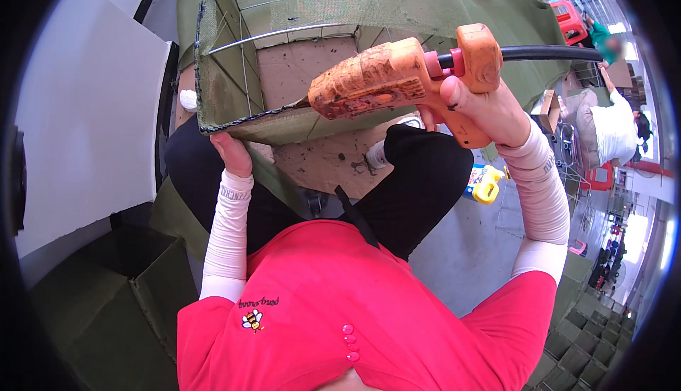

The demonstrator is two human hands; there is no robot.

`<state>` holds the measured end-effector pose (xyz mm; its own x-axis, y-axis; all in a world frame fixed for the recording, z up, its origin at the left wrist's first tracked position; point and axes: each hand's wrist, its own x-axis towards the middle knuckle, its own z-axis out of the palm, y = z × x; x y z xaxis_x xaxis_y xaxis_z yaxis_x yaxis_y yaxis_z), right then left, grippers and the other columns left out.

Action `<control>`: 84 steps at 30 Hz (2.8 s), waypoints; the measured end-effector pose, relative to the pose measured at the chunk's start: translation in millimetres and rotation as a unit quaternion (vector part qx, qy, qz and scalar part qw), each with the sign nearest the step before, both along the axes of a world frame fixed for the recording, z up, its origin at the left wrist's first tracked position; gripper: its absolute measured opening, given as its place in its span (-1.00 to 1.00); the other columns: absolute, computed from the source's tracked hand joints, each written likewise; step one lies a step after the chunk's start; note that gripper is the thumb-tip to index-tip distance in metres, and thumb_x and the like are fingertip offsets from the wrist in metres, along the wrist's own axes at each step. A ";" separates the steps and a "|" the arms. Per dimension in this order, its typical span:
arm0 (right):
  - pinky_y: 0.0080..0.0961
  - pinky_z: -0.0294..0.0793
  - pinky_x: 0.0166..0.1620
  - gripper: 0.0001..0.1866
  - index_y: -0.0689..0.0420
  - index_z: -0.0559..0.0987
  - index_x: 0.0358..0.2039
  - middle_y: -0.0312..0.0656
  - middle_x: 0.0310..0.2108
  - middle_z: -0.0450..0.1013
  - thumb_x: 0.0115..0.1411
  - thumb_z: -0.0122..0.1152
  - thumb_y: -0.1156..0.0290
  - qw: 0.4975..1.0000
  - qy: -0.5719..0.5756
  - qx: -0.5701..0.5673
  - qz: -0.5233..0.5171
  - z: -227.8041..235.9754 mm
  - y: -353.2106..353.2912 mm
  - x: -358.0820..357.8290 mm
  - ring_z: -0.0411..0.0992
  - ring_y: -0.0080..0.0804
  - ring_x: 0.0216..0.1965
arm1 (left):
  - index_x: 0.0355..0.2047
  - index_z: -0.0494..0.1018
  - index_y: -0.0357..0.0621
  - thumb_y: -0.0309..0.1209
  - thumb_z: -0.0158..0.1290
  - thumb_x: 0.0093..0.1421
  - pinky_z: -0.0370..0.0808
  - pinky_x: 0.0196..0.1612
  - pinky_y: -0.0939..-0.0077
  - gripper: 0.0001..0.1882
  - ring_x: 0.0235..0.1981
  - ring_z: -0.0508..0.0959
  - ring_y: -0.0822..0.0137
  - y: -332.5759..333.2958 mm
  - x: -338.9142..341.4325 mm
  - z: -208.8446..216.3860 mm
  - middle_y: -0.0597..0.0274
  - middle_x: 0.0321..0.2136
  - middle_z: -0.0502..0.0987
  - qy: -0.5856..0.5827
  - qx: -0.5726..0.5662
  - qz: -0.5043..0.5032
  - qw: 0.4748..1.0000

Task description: Assembling a wire-frame fabric storage bin using a hot glue gun.

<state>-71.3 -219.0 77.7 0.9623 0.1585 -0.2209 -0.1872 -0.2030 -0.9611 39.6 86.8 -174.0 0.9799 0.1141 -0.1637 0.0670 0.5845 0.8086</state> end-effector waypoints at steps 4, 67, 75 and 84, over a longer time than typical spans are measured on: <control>-0.56 0.38 -0.40 -0.34 0.28 0.38 -0.05 -0.16 -0.48 0.40 0.09 0.10 -0.08 1.000 -0.006 0.007 -0.003 0.7 4.0 1.4 0.38 -0.46 -0.48 | 0.04 0.21 -0.33 0.33 -0.28 0.09 0.20 0.08 0.39 -0.11 0.00 0.32 0.32 7.0 -1.5 -35.5 0.14 -0.01 0.31 -0.211 0.194 -0.022 0.958; -0.59 0.35 -0.42 -0.33 0.27 0.38 -0.04 -0.19 -0.48 0.40 0.10 0.06 -0.11 0.999 -0.003 0.002 -0.049 -4.4 -27.6 -20.6 0.35 -0.50 -0.52 | 0.16 0.01 -0.27 0.36 -0.41 0.08 0.05 0.19 0.36 -0.05 0.14 0.16 0.27 1.3 -2.8 -25.7 0.11 0.12 0.14 -0.167 0.207 0.022 0.964; -0.58 0.34 -0.42 -0.35 0.27 0.37 -0.03 -0.18 -0.48 0.39 0.12 0.04 -0.09 0.997 -0.012 -0.007 -0.071 -4.9 -31.0 -25.7 0.35 -0.49 -0.51 | 0.16 0.01 -0.27 0.37 -0.40 0.07 0.04 0.19 0.36 -0.04 0.14 0.15 0.27 -5.2 -9.9 1.5 0.11 0.13 0.14 -0.171 0.243 -0.028 0.954; -0.59 0.34 -0.42 -0.34 0.27 0.36 -0.03 -0.17 -0.48 0.39 0.11 0.06 -0.09 0.997 -0.023 -0.022 -0.069 -5.5 -38.0 -30.4 0.35 -0.48 -0.51 | 0.18 -0.05 -0.26 0.37 -0.43 0.07 0.00 0.21 0.36 -0.03 0.17 0.10 0.27 -3.9 -12.7 1.5 0.12 0.16 0.08 -0.139 0.263 -0.037 0.954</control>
<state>-101.7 -257.0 72.3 0.9836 0.0155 -0.1797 -0.1720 -0.2200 -0.9602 26.9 82.9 -172.5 0.9855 0.0385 0.1651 -0.1680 0.0951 0.9812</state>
